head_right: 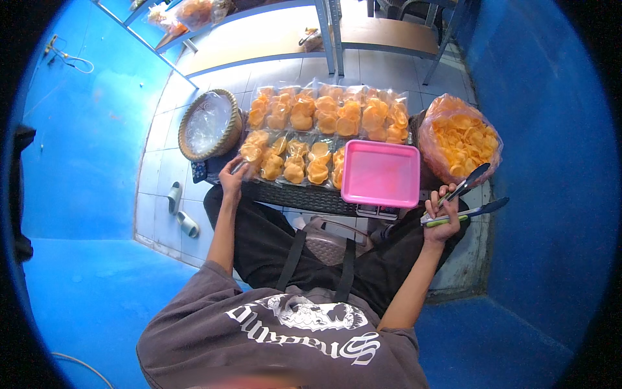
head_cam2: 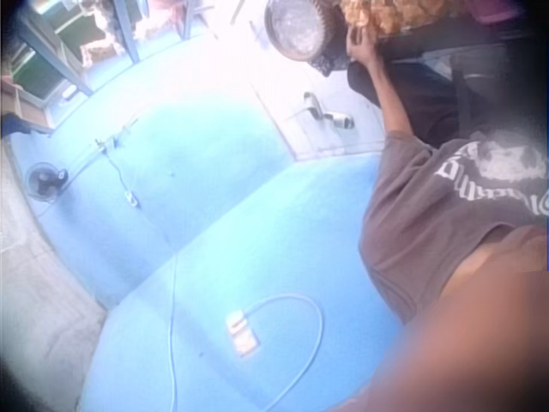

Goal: The person sits on the floor and uses tongs to transfer orange chips from a large bag into small clear plastic bags. They place the filled bags onto a tray and continue the process repeatedly.

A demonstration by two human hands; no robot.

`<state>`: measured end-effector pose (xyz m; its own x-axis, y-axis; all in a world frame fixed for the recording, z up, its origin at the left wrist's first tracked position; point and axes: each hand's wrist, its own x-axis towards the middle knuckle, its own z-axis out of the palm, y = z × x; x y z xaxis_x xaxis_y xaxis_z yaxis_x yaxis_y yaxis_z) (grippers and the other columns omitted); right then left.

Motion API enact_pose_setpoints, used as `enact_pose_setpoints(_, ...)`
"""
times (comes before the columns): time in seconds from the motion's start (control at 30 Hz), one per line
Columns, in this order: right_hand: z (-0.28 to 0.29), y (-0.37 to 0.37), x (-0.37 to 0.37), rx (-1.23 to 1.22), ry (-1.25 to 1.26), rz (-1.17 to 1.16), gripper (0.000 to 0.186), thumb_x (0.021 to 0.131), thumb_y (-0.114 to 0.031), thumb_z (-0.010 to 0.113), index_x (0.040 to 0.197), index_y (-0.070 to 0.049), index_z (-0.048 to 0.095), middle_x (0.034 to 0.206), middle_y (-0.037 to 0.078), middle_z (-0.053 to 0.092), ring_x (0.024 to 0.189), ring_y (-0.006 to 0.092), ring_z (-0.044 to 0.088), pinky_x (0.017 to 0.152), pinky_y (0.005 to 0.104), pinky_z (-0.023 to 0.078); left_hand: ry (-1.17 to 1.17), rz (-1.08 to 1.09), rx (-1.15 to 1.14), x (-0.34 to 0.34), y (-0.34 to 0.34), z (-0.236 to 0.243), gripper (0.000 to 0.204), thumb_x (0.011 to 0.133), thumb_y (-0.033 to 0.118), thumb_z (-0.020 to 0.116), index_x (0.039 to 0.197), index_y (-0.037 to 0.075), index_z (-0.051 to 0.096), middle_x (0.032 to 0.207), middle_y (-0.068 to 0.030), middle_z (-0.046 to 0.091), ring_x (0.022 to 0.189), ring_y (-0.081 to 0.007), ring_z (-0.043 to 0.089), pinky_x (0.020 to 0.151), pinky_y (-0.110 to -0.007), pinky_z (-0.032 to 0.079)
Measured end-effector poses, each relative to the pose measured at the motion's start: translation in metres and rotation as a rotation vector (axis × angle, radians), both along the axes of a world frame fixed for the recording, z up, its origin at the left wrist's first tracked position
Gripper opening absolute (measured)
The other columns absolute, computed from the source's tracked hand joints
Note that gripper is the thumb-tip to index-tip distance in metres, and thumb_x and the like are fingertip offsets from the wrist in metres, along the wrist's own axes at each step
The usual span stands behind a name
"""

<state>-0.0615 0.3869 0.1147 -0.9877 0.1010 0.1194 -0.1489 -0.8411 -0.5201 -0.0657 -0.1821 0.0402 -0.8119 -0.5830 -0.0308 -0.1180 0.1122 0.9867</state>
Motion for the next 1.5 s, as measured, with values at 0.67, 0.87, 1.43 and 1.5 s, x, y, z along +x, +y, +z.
enact_pose_setpoints(0.67,-0.003,-0.003,-0.004,0.022,-0.029,0.041,0.043,0.086,-0.001,0.058,0.127,-0.004,0.044,0.105,0.011,0.047,0.070,0.0146,0.043,0.054,0.0239,0.039,0.111,0.088,0.719,-0.007,-0.028,-0.026,0.052,0.087,-0.002,0.080,0.131,-0.005,0.053,0.114,-0.0187,0.071,0.102,-0.0257,0.072,0.089,-0.033,0.060)
enact_pose_setpoints(0.87,-0.004,-0.006,-0.005,0.043,-0.048,0.044,0.044,0.086,-0.003,0.059,0.128,-0.004,0.045,0.106,0.011,0.047,0.071,0.0149,0.043,0.054,0.0239,0.039,-0.033,0.204,0.430,-0.020,-0.020,-0.018,0.039,0.087,0.008,0.084,0.117,-0.006,0.063,0.104,-0.0148,0.074,0.092,-0.0177,0.072,0.077,-0.027,0.059)
enact_pose_setpoints(1.43,-0.008,-0.007,-0.010,0.052,-0.062,0.087,0.041,0.088,-0.003,0.058,0.127,-0.004,0.046,0.107,0.010,0.048,0.071,0.0149,0.043,0.054,0.0240,0.039,-0.070,0.269,0.041,-0.025,-0.020,-0.025,0.022,0.087,0.009,0.082,0.104,-0.002,0.073,0.092,-0.0082,0.076,0.081,-0.0116,0.070,0.072,-0.026,0.055)
enact_pose_setpoints(1.5,-0.008,-0.008,-0.011,0.054,-0.066,0.087,0.041,0.088,-0.003,0.058,0.127,-0.004,0.046,0.107,0.010,0.048,0.071,0.0149,0.043,0.054,0.0240,0.039,0.007,0.268,0.052,-0.024,-0.023,-0.028,0.022,0.088,0.009,0.082,0.105,-0.001,0.074,0.092,-0.0076,0.076,0.081,-0.0116,0.069,0.074,-0.026,0.055)
